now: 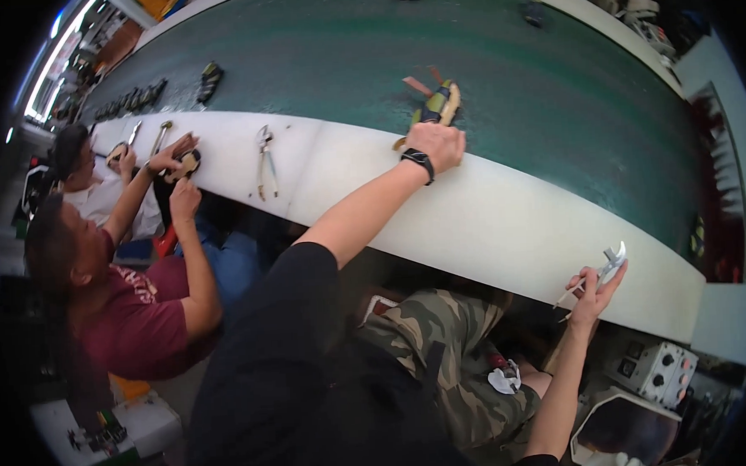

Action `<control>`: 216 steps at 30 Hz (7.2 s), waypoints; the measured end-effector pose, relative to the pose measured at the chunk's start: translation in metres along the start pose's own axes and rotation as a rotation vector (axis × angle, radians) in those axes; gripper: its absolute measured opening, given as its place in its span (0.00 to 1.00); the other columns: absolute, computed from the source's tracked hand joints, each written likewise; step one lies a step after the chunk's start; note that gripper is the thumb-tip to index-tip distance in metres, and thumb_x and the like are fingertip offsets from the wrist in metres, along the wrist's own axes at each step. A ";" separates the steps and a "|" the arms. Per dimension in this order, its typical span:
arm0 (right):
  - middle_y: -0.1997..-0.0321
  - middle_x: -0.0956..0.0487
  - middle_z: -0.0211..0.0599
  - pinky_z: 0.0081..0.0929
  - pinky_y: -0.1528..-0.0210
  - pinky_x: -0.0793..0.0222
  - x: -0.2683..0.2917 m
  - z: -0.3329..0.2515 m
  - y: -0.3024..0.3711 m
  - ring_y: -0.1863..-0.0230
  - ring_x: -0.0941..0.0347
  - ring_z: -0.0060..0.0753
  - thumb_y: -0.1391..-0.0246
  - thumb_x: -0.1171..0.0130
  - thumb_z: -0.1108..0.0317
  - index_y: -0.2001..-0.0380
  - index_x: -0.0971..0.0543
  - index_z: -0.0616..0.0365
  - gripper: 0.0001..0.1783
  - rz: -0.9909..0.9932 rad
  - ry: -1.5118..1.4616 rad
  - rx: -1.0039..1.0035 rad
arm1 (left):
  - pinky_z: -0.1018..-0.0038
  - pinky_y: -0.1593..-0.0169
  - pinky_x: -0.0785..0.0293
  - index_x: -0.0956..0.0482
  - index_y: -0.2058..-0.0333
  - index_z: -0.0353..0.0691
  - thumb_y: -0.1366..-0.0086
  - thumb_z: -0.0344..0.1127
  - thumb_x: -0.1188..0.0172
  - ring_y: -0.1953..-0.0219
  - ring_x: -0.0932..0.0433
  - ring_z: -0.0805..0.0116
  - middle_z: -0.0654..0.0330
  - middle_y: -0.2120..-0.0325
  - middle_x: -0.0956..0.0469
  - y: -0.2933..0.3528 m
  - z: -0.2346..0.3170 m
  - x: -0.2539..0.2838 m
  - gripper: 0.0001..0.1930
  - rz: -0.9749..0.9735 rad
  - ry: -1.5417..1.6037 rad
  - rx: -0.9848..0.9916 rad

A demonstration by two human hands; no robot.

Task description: Manually adjusting or assembling shoe components on an industrial production line.

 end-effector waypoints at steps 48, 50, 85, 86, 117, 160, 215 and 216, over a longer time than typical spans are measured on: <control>0.68 0.26 0.36 0.23 0.71 0.30 0.000 0.029 -0.035 0.75 0.30 0.24 0.38 0.45 0.73 0.26 0.57 0.48 0.44 0.070 0.131 0.047 | 0.65 0.67 0.22 0.15 0.77 0.42 0.37 0.44 0.46 0.73 0.16 0.58 0.55 0.79 0.18 0.000 0.005 -0.005 0.17 -0.155 0.081 0.071; 0.68 0.26 0.36 0.23 0.71 0.29 0.001 0.028 -0.033 0.74 0.30 0.24 0.38 0.46 0.73 0.26 0.57 0.48 0.44 0.072 0.138 0.048 | 0.66 0.66 0.22 0.14 0.76 0.41 0.38 0.45 0.46 0.71 0.16 0.58 0.55 0.78 0.17 -0.001 0.004 -0.003 0.17 -0.204 0.067 0.084; 0.69 0.26 0.36 0.23 0.71 0.29 0.000 0.027 -0.039 0.74 0.29 0.25 0.39 0.45 0.74 0.27 0.56 0.50 0.43 0.048 0.169 0.068 | 0.65 0.61 0.22 0.13 0.69 0.41 0.36 0.45 0.48 0.65 0.16 0.58 0.55 0.71 0.15 -0.005 -0.003 -0.020 0.17 -0.444 0.065 0.157; 0.69 0.26 0.36 0.23 0.71 0.29 0.000 0.028 -0.039 0.74 0.29 0.25 0.39 0.45 0.74 0.27 0.56 0.50 0.44 0.051 0.167 0.066 | 0.65 0.62 0.22 0.13 0.69 0.41 0.36 0.45 0.48 0.65 0.16 0.58 0.55 0.72 0.15 -0.005 -0.003 -0.019 0.17 -0.431 0.069 0.158; 0.67 0.26 0.34 0.22 0.72 0.30 0.000 0.026 -0.030 0.76 0.30 0.24 0.40 0.47 0.75 0.26 0.56 0.46 0.45 0.077 0.060 0.081 | 0.66 0.73 0.28 0.19 0.82 0.44 0.38 0.44 0.44 0.81 0.20 0.61 0.58 0.85 0.21 0.003 0.012 -0.004 0.16 0.066 0.041 0.012; 0.68 0.26 0.34 0.20 0.76 0.33 0.013 0.036 -0.032 0.77 0.30 0.23 0.40 0.48 0.75 0.26 0.58 0.50 0.45 0.084 0.041 0.088 | 0.65 0.71 0.27 0.19 0.82 0.44 0.40 0.43 0.43 0.80 0.19 0.60 0.56 0.85 0.21 0.005 0.020 -0.005 0.15 0.088 0.048 0.012; 0.68 0.25 0.34 0.22 0.72 0.32 0.013 0.038 -0.034 0.75 0.30 0.24 0.40 0.45 0.73 0.26 0.57 0.52 0.44 0.089 0.135 0.089 | 0.68 0.69 0.29 0.21 0.83 0.47 0.40 0.42 0.44 0.80 0.20 0.64 0.61 0.85 0.21 0.009 0.017 -0.018 0.14 0.114 0.054 0.004; 0.68 0.25 0.34 0.22 0.72 0.32 0.012 0.039 -0.034 0.75 0.30 0.24 0.40 0.45 0.73 0.26 0.57 0.52 0.44 0.080 0.138 0.079 | 0.67 0.69 0.29 0.21 0.83 0.47 0.40 0.42 0.44 0.80 0.20 0.64 0.61 0.85 0.21 0.009 0.016 -0.017 0.14 0.134 0.052 0.000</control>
Point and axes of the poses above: each hand's wrist, its own y-axis away from the middle knuckle, its own x-axis out of the back of the hand, z = x × y, the point moved 9 cm from there along -y, towards the middle knuckle
